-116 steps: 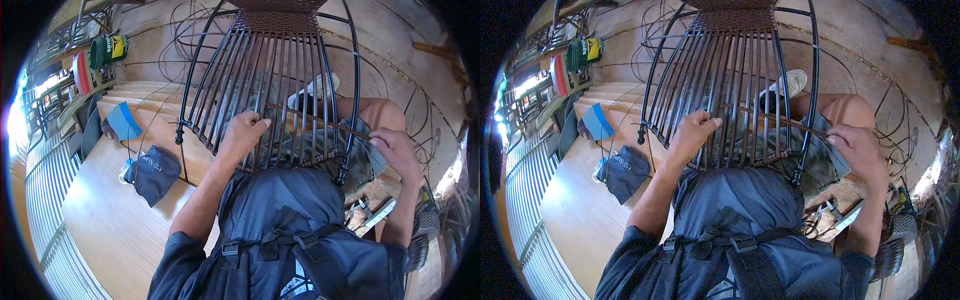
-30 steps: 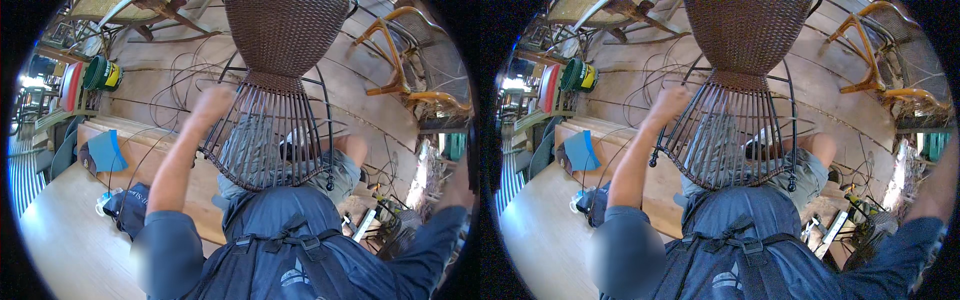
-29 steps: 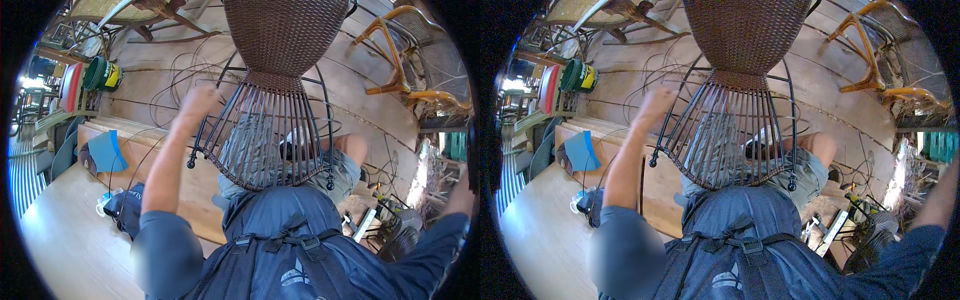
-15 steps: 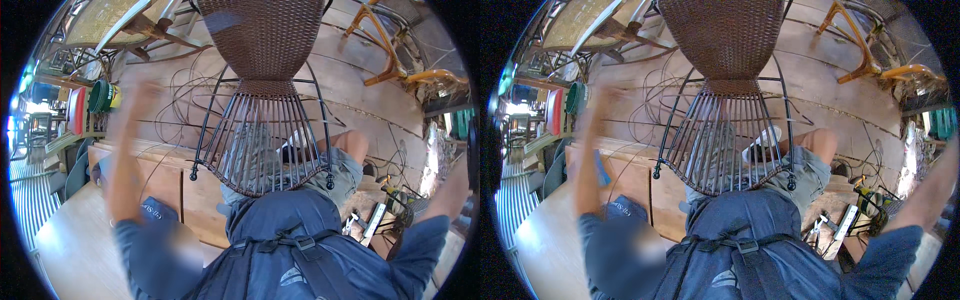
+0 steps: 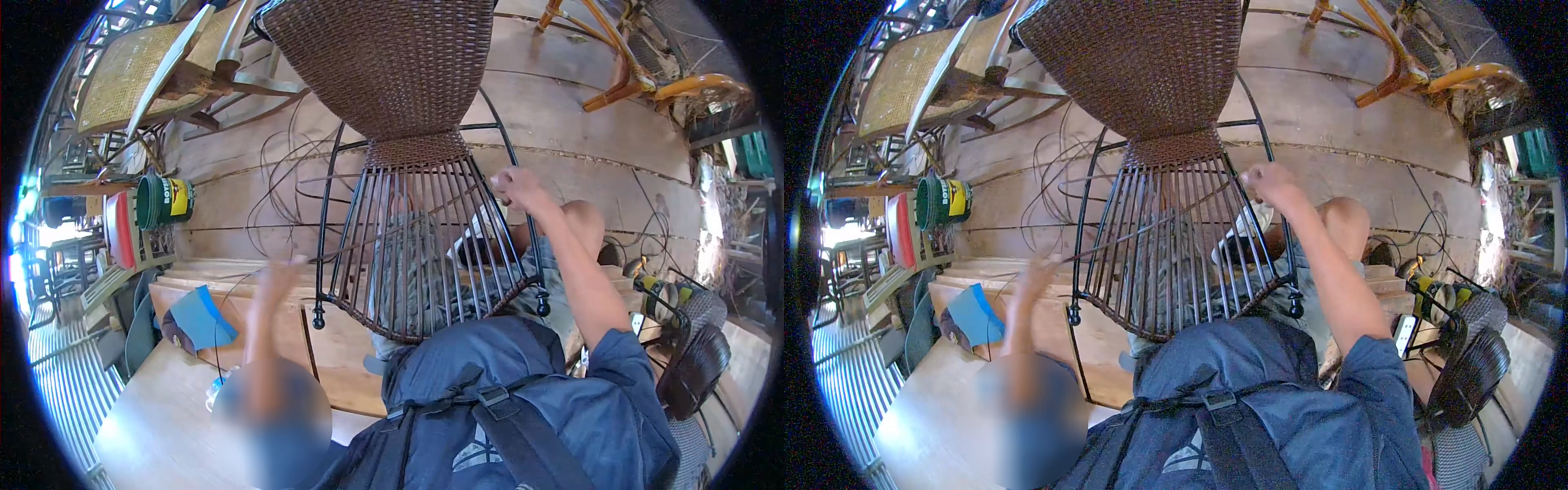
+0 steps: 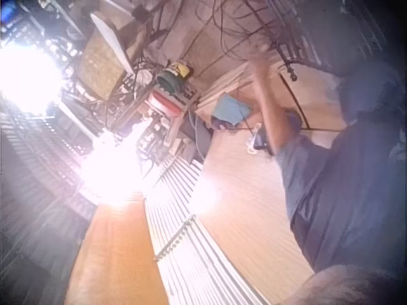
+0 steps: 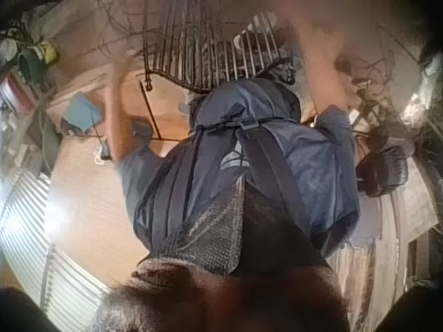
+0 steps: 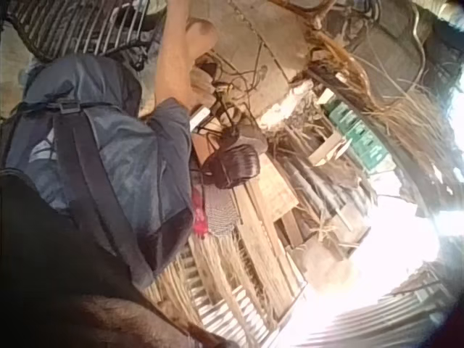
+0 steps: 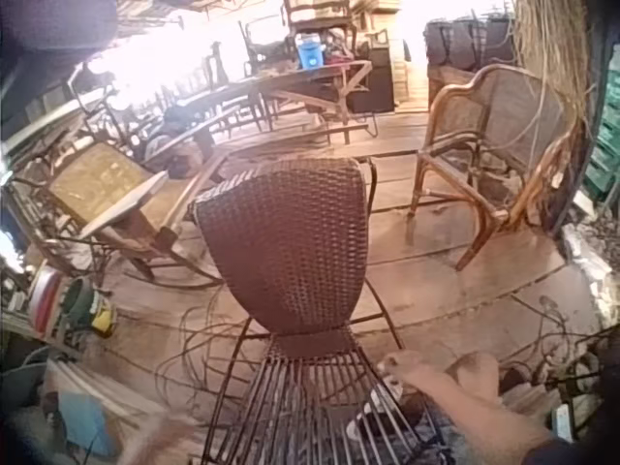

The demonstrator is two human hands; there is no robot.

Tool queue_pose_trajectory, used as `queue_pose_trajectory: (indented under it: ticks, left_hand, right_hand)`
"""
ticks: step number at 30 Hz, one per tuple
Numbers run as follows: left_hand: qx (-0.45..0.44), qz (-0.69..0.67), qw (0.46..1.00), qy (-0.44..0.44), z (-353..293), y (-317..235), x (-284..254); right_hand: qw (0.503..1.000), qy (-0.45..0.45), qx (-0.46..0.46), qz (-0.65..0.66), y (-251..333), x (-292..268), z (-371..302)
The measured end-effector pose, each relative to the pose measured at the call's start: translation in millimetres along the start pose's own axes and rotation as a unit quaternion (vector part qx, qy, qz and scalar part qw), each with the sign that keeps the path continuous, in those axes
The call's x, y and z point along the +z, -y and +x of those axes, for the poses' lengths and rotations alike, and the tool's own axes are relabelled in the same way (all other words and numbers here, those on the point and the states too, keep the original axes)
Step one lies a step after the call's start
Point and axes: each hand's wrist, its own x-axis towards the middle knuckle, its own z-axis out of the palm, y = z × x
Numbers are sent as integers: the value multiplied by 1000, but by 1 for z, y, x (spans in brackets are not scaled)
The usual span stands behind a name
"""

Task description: Repairing or weaving a synthetic wicker-style chair by threading and pulling strands through the frame.

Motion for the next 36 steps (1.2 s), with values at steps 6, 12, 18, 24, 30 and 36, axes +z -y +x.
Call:
queue_pose_trajectory:
  ticks: [6,12,18,24,30,36]
  left_hand:
    - [108,16,992,-65,-8,-30,21]
    - [144,-110,975,-127,54,-62,31]
    - [91,83,969,-216,136,-96,31]
    - [60,5,927,-369,180,-1,26]
    - [206,98,877,-422,127,86,51]
    - [-8,-701,708,90,-21,81,110]
  right_hand:
    - [997,27,22,67,14,29,33]
    - [990,-76,-4,122,-22,61,96]
    - [953,-274,-79,-102,4,76,64]
    - [944,-279,-76,-158,17,84,64]
    - [970,-195,-139,38,14,65,31]
    - [983,-165,-73,18,-44,29,-116]
